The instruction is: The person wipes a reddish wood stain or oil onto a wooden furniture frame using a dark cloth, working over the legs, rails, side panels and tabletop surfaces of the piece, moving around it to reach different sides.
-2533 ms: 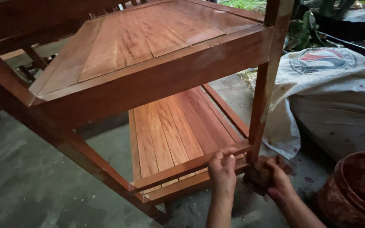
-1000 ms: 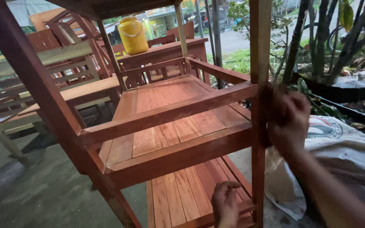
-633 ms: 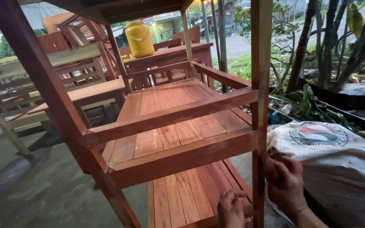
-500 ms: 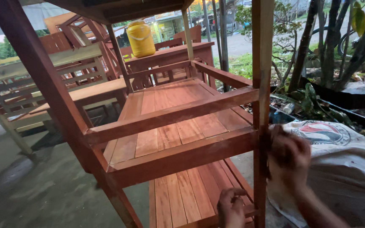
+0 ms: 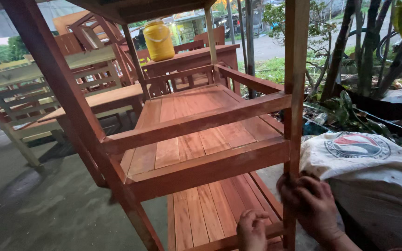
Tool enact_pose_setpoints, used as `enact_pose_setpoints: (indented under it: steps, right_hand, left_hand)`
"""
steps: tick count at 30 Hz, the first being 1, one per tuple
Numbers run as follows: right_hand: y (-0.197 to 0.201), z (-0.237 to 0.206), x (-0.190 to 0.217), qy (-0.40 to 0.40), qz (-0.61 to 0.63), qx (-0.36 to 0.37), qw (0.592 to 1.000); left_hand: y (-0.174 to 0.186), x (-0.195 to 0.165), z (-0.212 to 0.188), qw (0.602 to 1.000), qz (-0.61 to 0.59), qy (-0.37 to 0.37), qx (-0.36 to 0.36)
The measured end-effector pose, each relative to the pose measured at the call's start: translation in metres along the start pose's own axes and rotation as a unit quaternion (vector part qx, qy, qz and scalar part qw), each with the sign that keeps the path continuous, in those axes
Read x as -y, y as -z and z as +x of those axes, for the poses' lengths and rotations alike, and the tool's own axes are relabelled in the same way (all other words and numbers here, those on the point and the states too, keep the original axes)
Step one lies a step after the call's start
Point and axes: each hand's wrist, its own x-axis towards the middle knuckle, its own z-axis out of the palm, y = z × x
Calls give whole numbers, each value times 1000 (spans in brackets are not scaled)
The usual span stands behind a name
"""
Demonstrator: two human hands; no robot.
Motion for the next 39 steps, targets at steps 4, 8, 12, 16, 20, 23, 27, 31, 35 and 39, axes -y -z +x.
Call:
enact_pose_setpoints:
  steps: [4,8,12,16,20,23,27,31,35,39]
  right_hand:
    - [-5,36,5,-219,343,-135,903]
    - [-18,93,17,-135,45,-171,975]
    - [-21,101,48,-154,36,-200,967]
    - [-24,97,101,-23,85,-147,985]
    - [-44,85,176,73,154,-82,982]
    - [-57,74,226,136,141,3,981]
    - [-77,71,288,227,224,70,945]
    - [-92,75,324,304,161,247,906]
    - [-88,81,313,320,150,241,904]
    - [-66,92,268,290,137,125,939]
  left_hand:
    - [6,-3,-4,999,4,-41,-25]
    - [4,0,-3,998,-13,-44,-31]
    - [3,21,10,998,-24,-13,58]
    - [1,51,17,991,20,-132,9]
    - [21,75,24,995,19,-93,-10]
    - [35,87,28,995,25,-95,-22]
    - [42,92,29,990,52,-124,-41]
    - [48,88,30,995,-28,-79,-53]
    - [57,83,31,997,9,-76,-29]
    - [58,72,29,994,30,-97,-35]
